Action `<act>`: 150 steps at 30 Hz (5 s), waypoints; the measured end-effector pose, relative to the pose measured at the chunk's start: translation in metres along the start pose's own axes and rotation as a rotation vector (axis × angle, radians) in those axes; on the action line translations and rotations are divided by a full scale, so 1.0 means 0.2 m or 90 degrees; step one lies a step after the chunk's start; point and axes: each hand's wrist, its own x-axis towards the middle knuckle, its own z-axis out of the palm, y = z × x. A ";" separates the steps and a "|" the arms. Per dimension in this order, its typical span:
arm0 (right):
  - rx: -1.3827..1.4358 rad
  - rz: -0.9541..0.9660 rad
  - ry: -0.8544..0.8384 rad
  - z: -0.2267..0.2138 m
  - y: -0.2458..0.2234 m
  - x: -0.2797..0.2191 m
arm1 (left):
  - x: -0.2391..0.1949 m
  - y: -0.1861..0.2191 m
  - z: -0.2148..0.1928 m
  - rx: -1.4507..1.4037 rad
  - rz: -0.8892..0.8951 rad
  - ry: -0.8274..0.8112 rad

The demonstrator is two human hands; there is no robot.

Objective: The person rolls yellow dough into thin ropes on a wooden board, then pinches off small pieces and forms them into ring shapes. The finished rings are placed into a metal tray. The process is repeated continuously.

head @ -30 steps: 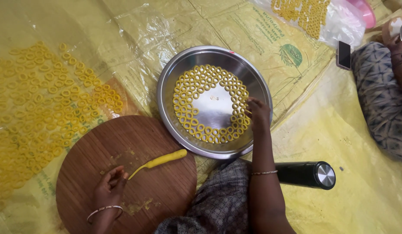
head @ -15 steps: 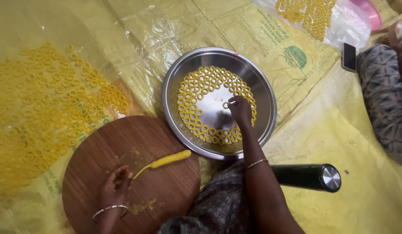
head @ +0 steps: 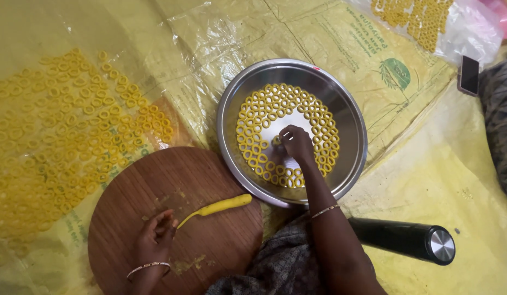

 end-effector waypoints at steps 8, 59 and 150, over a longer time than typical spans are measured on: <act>-0.034 -0.033 -0.063 0.04 -0.08 -0.18 | 0.00 0.00 0.01 0.019 0.023 -0.004; -0.231 -0.598 -0.035 0.17 -0.62 -1.02 | -0.26 0.38 -0.07 0.534 0.335 0.068; -0.383 -0.586 -0.005 0.59 -0.86 -1.58 | -0.34 0.44 -0.48 0.364 0.144 0.162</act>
